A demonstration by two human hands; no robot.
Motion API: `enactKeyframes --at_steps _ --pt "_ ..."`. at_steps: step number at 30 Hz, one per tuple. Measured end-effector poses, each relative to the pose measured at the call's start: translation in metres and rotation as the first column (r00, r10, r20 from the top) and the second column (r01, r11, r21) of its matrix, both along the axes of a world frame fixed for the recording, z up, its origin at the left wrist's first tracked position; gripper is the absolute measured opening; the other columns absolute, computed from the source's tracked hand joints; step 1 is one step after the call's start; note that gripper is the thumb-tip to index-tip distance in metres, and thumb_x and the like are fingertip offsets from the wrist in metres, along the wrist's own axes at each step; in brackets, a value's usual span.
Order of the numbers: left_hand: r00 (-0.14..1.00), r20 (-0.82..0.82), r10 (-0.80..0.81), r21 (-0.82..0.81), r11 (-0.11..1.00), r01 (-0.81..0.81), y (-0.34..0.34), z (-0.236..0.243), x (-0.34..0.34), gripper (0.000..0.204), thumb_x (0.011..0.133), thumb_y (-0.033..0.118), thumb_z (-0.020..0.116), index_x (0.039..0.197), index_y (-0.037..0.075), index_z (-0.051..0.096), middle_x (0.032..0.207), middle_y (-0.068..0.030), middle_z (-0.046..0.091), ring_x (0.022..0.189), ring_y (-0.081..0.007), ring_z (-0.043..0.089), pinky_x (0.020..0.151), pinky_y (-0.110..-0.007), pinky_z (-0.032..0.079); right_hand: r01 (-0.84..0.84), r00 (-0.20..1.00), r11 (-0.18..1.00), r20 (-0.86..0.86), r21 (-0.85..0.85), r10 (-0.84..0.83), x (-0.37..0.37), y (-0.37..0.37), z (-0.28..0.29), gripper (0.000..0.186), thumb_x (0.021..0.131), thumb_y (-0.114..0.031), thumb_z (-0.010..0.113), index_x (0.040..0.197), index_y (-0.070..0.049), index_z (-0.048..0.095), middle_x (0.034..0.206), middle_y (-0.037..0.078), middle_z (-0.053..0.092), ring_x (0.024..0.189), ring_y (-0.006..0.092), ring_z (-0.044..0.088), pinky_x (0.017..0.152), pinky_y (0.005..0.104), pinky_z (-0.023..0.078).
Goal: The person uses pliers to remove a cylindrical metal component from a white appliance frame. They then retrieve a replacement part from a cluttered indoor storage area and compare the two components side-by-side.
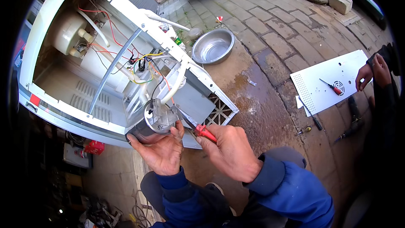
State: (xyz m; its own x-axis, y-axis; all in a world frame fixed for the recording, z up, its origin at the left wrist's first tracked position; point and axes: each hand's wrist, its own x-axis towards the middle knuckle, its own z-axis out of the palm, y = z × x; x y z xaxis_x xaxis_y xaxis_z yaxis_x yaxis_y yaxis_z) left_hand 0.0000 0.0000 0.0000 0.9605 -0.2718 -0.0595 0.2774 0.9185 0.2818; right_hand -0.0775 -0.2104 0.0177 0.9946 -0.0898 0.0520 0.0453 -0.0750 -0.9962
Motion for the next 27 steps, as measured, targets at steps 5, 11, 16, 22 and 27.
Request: enactKeyframes --at_steps 5,11,16,22,27 --pt "1.0 -0.014 -0.024 -0.081 0.996 0.023 -0.019 -0.018 -0.009 0.081 0.085 0.068 0.075 0.15 0.026 0.051 0.153 -0.0097 0.052 0.133 -0.0402 0.051 0.093 -0.061 0.058 -0.055 0.997 0.994 -0.059 -0.093 0.05 -0.009 -0.017 -0.006 0.016 0.097 -0.013 0.067 0.095 0.002 0.069 0.078 0.024 0.067 0.072 0.0392 0.071 0.065 0.0431 0.053" --pt "0.999 0.038 -0.012 -0.006 1.0 0.013 -0.007 -0.001 0.001 0.077 0.086 0.068 0.074 0.149 0.029 0.051 0.153 -0.01 0.052 0.134 -0.0394 0.051 0.094 -0.062 0.058 -0.036 0.998 0.994 -0.06 -0.104 0.03 -0.001 -0.004 -0.008 0.017 0.097 -0.014 0.068 0.094 0.003 0.069 0.076 0.025 0.066 0.073 0.0451 0.067 0.066 0.0451 0.053" --pt "0.998 0.055 0.029 0.05 0.998 -0.032 -0.001 -0.009 0.001 0.079 0.086 0.07 0.073 0.149 0.029 0.051 0.154 -0.0101 0.05 0.134 -0.0376 0.051 0.094 -0.061 0.057 -0.054 0.996 0.996 -0.076 -0.075 0.049 0.0 -0.003 -0.002 0.018 0.096 -0.015 0.069 0.092 0.003 0.07 0.076 0.025 0.066 0.07 0.0432 0.067 0.065 0.0443 0.052" --pt "0.988 0.115 0.104 0.116 0.986 -0.117 -0.013 -0.016 0.004 0.081 0.082 0.061 0.081 0.148 0.026 0.051 0.151 -0.0078 0.052 0.131 -0.0326 0.053 0.099 -0.058 0.053 0.077 0.992 0.944 0.122 -0.32 -0.04 0.004 -0.019 0.009 0.012 0.092 -0.013 0.073 0.09 -0.001 0.072 0.079 0.02 0.066 0.075 0.0397 0.065 0.069 0.0461 0.051" --pt "0.932 0.244 0.267 0.171 0.934 -0.313 -0.021 -0.027 0.008 0.073 0.082 0.049 0.087 0.142 0.02 0.059 0.146 -0.0074 0.058 0.129 -0.0315 0.055 0.097 -0.056 0.052 0.199 0.963 0.698 0.271 -0.688 -0.007 0.014 -0.043 0.041 0.01 0.086 -0.009 0.075 0.083 -0.001 0.07 0.08 0.017 0.065 0.078 0.0392 0.061 0.07 0.0477 0.049"
